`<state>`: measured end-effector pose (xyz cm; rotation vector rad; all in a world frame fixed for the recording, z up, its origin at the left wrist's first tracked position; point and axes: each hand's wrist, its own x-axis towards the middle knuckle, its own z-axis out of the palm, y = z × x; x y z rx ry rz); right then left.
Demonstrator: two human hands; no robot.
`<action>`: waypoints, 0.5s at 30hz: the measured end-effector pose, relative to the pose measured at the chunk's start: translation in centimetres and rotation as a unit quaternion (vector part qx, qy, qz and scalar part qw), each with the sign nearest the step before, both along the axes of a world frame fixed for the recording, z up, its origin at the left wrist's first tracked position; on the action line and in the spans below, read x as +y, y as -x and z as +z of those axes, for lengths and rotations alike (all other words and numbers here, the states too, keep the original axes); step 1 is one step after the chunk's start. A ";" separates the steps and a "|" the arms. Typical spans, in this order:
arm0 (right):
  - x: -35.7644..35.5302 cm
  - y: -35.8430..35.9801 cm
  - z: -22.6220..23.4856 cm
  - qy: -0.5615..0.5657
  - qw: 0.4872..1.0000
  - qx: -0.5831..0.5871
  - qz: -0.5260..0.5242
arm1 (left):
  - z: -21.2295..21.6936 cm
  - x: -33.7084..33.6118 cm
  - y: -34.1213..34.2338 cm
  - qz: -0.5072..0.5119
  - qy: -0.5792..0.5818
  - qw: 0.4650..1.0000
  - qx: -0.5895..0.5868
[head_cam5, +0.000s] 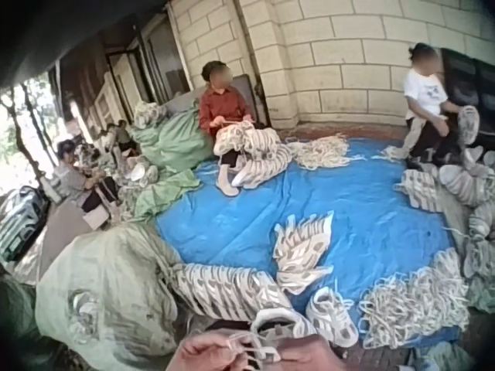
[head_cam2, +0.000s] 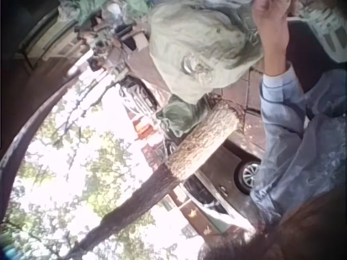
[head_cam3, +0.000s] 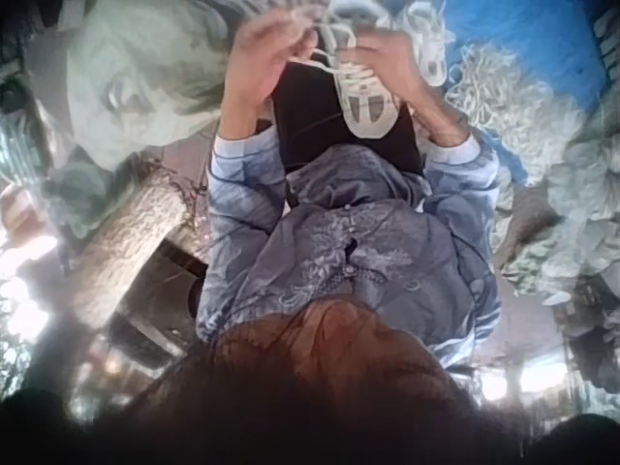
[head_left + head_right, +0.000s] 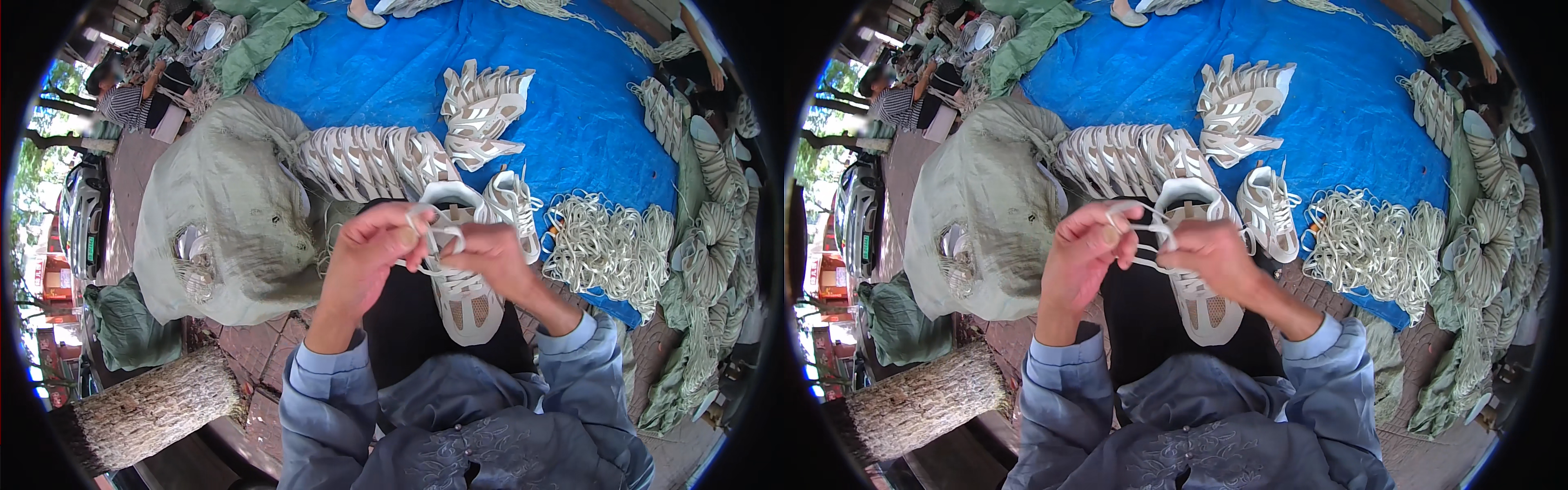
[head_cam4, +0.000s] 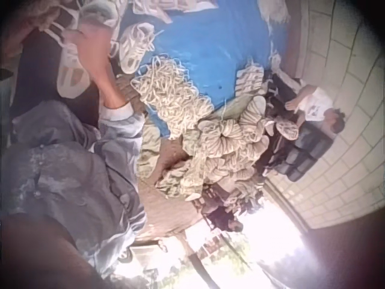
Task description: The person threads white shoelaces through the eyelets of white sneakers, pulling them tight and arranging them. They handle multiple shoes and piles of laces on a blue tarp.
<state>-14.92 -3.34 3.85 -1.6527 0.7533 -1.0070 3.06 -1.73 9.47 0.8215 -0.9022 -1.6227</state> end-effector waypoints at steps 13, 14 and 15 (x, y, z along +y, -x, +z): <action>-14.7 24.4 -0.4 -0.148 0.930 -0.191 -0.275 | -6.9 -2.2 -25.1 0.381 0.029 0.895 0.230; -15.1 25.5 -0.5 -0.148 0.929 -0.197 -0.275 | -7.1 -1.9 -26.5 0.382 0.019 0.902 0.203; -15.4 26.4 -0.4 -0.145 0.929 -0.200 -0.276 | -7.1 -1.7 -27.2 0.381 0.008 0.907 0.179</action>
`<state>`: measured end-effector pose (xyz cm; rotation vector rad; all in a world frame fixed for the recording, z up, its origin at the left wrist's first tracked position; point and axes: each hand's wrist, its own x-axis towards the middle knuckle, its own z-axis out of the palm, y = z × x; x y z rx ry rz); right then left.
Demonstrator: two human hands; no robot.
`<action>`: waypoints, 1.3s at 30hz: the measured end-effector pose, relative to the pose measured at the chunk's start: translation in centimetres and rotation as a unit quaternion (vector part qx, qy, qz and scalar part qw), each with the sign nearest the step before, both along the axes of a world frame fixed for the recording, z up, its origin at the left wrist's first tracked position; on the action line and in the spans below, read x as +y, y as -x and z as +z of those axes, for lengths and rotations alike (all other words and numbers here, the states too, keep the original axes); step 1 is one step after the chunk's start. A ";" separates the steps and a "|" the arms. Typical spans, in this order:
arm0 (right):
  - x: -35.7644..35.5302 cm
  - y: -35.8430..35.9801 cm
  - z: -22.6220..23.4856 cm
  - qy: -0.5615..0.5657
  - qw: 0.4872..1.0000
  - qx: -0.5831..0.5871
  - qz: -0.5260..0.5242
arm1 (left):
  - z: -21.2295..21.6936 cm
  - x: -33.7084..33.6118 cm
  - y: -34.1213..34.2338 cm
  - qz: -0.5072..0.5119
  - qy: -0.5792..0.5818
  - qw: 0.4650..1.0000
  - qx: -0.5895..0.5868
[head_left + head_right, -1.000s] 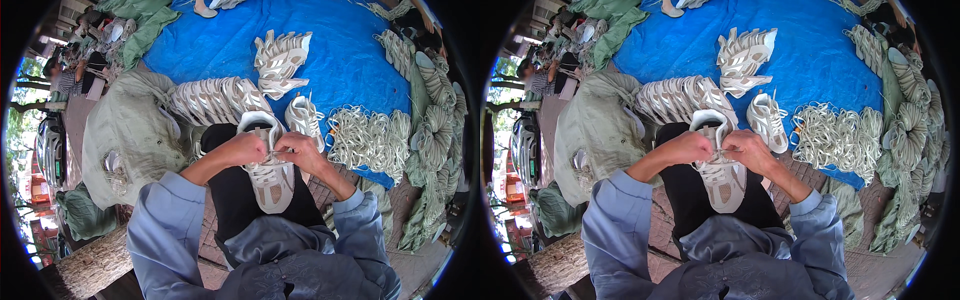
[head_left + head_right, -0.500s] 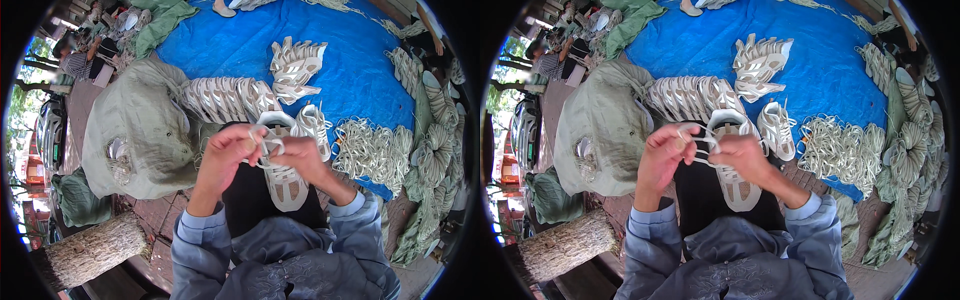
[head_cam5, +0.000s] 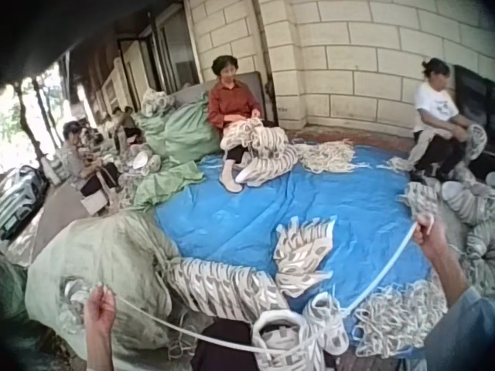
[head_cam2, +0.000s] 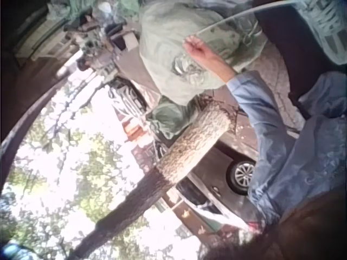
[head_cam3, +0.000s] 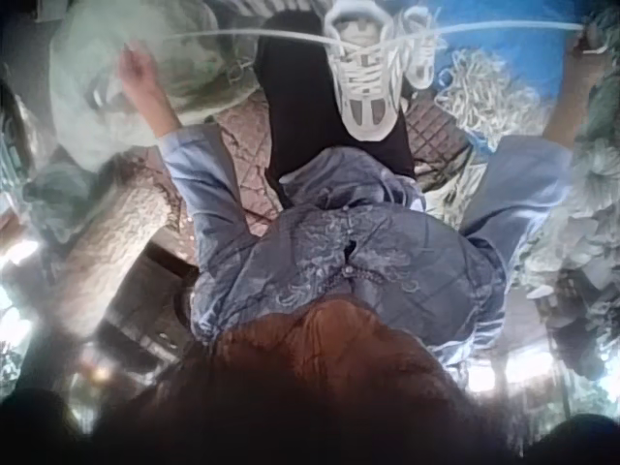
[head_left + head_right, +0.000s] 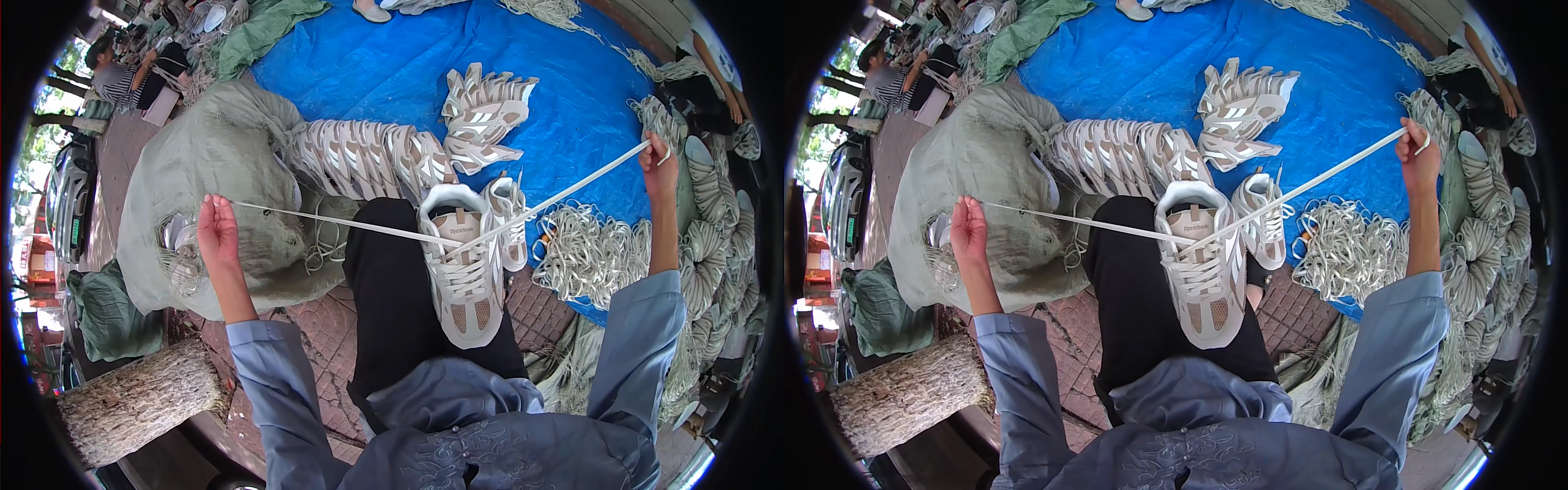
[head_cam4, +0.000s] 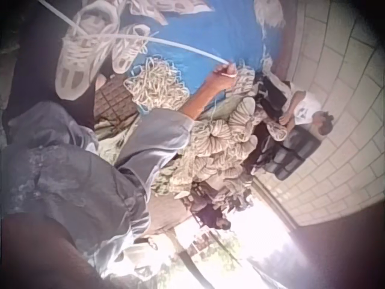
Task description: The person threads white shoelaces through the eyelets of white sneakers, pulling them tight and arranging them. They handle multiple shoes and piles of laces on a blue tarp.
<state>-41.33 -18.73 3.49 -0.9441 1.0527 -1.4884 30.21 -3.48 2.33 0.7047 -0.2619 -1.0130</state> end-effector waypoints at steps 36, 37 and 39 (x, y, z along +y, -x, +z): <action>-0.3 21.0 1.8 0.007 0.979 0.050 -0.196 | -1.5 -0.7 3.6 0.054 -0.271 0.824 -0.495; -0.6 22.6 2.8 0.006 0.970 0.107 -0.217 | -0.4 -0.9 3.4 0.066 -0.248 0.838 -0.482; -1.2 25.3 4.5 -0.026 0.957 0.153 -0.246 | 0.9 -1.4 2.9 0.088 -0.201 0.866 -0.450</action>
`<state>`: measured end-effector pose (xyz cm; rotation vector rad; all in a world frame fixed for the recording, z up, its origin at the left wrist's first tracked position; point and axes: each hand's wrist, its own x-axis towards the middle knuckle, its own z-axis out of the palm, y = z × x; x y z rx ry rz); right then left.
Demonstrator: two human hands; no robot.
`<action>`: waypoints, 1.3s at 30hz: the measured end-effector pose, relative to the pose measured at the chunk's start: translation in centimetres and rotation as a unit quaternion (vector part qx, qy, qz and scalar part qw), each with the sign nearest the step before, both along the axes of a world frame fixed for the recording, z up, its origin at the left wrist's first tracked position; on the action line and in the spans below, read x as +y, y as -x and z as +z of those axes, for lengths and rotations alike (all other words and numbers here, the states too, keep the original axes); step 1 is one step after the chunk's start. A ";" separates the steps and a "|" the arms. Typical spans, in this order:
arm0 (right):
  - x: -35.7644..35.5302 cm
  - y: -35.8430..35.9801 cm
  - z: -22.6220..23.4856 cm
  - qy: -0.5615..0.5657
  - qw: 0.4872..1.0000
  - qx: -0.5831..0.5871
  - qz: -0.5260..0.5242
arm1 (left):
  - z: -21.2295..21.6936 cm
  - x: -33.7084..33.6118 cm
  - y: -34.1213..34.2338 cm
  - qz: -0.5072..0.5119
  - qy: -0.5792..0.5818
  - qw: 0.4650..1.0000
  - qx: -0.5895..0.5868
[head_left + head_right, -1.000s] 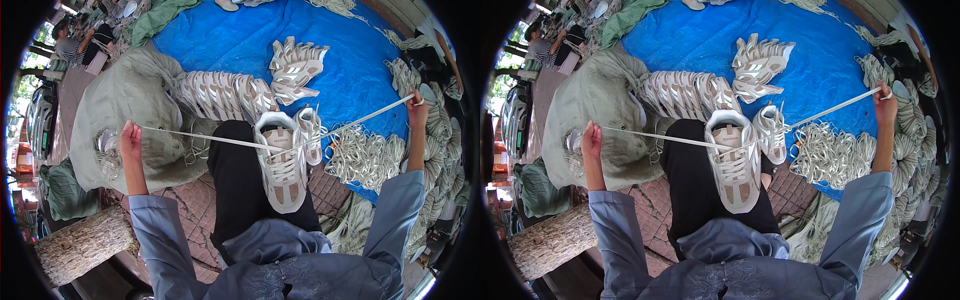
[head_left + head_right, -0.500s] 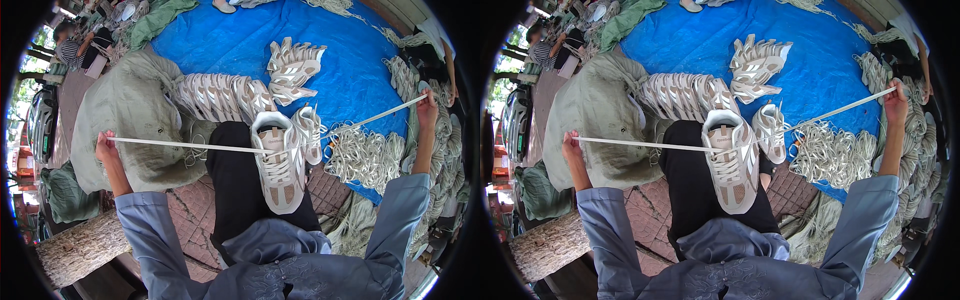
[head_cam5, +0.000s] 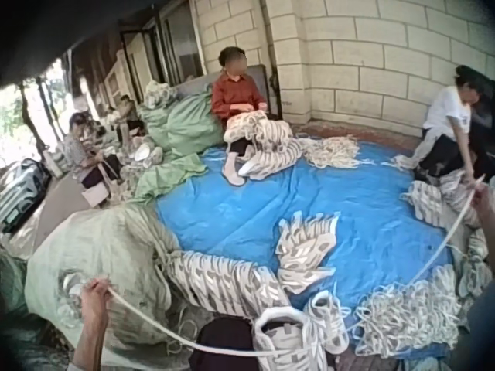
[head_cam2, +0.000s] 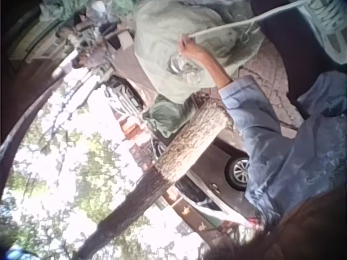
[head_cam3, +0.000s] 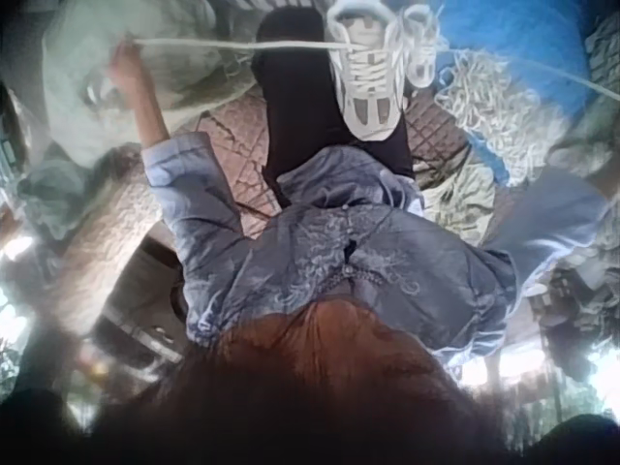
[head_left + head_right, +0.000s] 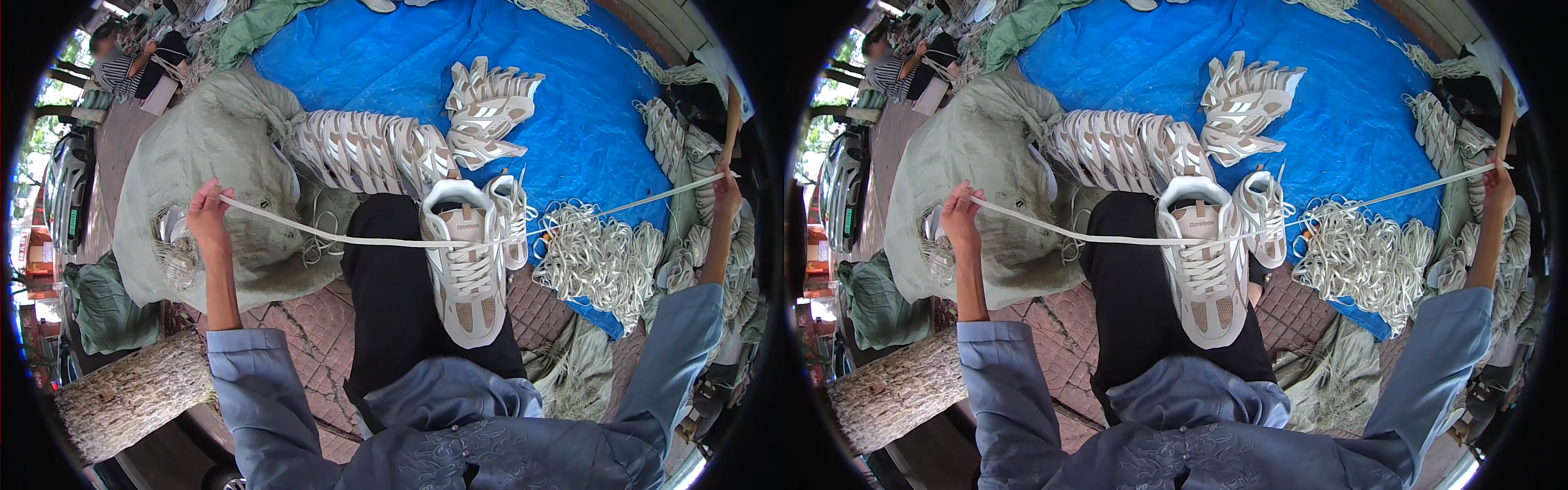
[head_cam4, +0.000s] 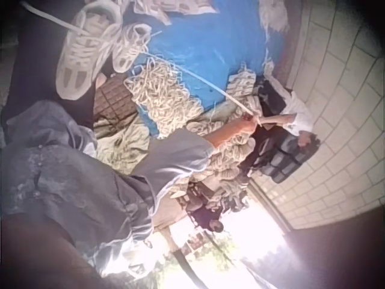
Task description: The person threads white shoelaces through the eyelets of white sneakers, pulling them tight and arranging them. They handle multiple shoes and piles of laces on a blue tarp.
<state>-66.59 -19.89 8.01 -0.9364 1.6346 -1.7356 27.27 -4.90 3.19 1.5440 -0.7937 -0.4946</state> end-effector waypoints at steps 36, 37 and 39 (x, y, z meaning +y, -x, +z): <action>14.8 -51.3 -6.1 -0.193 0.759 0.182 0.595 | -3.6 4.9 25.7 -0.302 -0.057 0.867 -0.391; 14.9 -51.3 -6.1 -0.201 0.763 0.163 0.592 | -3.7 5.0 25.7 -0.302 -0.047 0.874 -0.379; 15.0 -51.4 -6.2 -0.199 0.775 0.135 0.585 | -3.6 5.1 25.7 -0.301 -0.039 0.889 -0.342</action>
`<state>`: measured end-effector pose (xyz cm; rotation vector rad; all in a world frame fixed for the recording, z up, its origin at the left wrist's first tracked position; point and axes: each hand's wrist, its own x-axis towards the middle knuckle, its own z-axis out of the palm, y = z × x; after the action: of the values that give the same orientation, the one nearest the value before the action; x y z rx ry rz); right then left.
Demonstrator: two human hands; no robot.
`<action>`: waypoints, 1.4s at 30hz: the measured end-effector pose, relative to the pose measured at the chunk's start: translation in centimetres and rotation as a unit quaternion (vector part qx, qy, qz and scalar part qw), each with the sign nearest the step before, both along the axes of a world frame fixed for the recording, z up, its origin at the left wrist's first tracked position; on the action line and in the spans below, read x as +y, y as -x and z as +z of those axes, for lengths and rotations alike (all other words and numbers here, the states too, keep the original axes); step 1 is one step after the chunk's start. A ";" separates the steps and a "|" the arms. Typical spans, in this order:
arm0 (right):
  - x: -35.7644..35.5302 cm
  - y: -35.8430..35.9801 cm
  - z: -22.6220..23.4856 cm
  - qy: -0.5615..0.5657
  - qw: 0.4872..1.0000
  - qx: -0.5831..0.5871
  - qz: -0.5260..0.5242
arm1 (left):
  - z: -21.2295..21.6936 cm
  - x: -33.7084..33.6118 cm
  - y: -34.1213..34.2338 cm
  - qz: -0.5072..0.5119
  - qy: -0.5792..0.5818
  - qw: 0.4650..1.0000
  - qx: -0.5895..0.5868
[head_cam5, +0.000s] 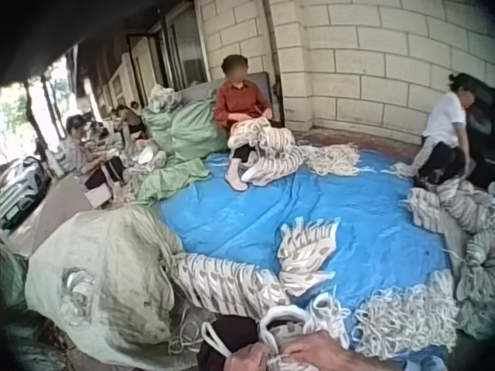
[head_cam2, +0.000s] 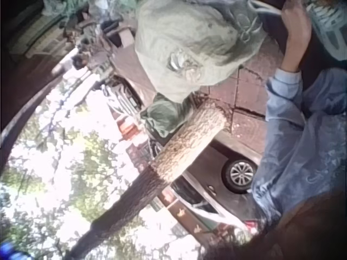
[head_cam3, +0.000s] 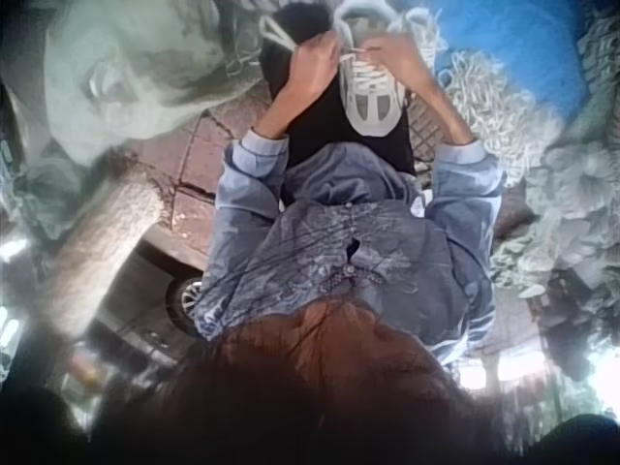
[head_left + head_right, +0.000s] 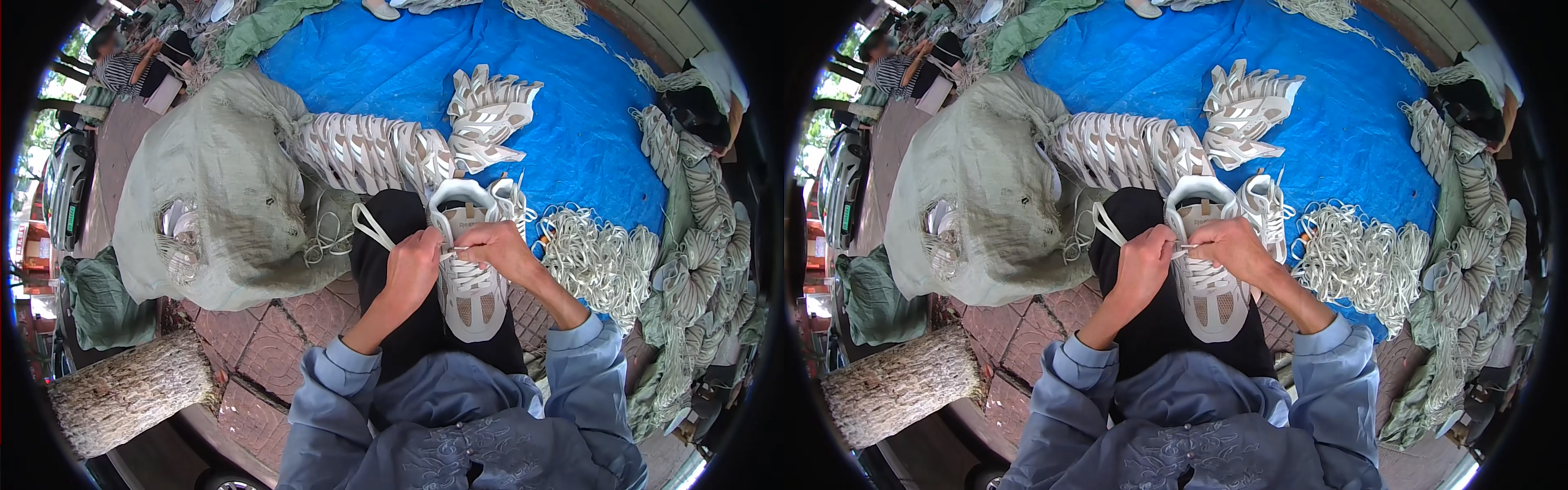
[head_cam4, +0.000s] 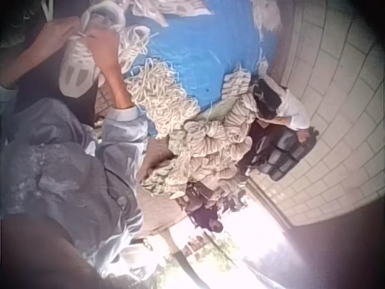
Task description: The person threads white shoelaces through the eyelets of white sneakers, pulling them tight and arranging them. They handle multiple shoes and piles of laces on a blue tarp.
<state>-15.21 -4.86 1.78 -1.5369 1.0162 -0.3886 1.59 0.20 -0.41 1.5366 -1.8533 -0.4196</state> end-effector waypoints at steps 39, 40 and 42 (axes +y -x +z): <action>0.1 6.0 -3.3 0.088 0.988 -0.038 -0.117 | 4.1 -4.6 2.8 -0.243 0.142 0.948 -0.149; -0.2 6.0 -2.9 0.114 0.987 -0.018 -0.115 | 3.8 -4.4 3.1 -0.205 0.085 0.961 -0.168; -0.7 5.8 -3.3 0.262 0.963 0.051 -0.046 | 2.8 -4.5 3.3 -0.196 0.046 0.953 -0.228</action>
<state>-21.01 -5.54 -1.48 -2.0017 1.1225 -0.6900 -1.73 -4.26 2.44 1.2697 -2.5166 -0.1532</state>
